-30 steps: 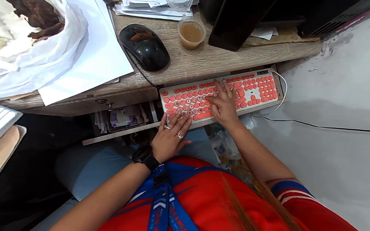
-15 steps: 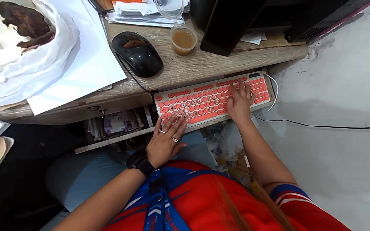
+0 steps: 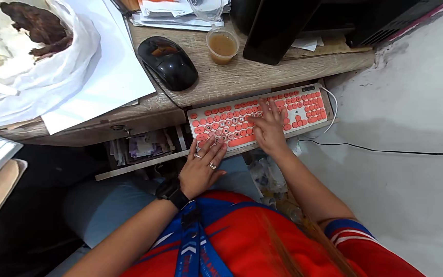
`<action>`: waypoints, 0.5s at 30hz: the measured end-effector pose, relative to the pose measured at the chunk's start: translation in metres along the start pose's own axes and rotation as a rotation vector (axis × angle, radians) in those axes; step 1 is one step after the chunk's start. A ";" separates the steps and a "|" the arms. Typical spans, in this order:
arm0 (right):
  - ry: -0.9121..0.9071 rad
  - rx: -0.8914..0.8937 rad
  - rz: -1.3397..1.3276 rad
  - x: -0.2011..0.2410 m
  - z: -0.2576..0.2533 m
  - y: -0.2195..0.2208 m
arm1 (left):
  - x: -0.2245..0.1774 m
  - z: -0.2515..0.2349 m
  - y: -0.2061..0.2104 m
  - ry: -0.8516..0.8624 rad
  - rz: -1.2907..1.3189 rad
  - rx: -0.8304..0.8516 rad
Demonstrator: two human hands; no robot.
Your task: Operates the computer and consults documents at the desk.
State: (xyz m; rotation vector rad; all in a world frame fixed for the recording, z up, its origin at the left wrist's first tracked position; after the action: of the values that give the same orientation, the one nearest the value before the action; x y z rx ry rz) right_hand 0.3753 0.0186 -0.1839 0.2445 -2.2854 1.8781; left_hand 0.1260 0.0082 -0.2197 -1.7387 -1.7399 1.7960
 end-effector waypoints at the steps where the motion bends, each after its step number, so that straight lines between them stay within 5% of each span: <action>1: 0.001 0.036 -0.005 0.000 -0.001 0.000 | 0.000 0.000 0.000 0.003 0.001 -0.001; 15: -0.038 -0.027 -0.068 0.001 0.031 -0.004 | -0.005 -0.052 -0.017 -0.144 -0.041 0.173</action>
State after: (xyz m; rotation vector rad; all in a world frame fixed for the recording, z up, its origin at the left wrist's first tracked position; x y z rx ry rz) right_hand 0.3740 -0.0121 -0.1857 0.3519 -2.2942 1.8243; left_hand 0.1555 0.0430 -0.1890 -1.5323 -1.5998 2.0315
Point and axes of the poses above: each hand's wrist, its own z-axis away from the middle knuckle, its own y-axis out of the palm, x = y × z, the point moved 1 cm from there along -z, towards the middle knuckle, and after that the axes turned 14 degrees about z, right-handed, at the moved point
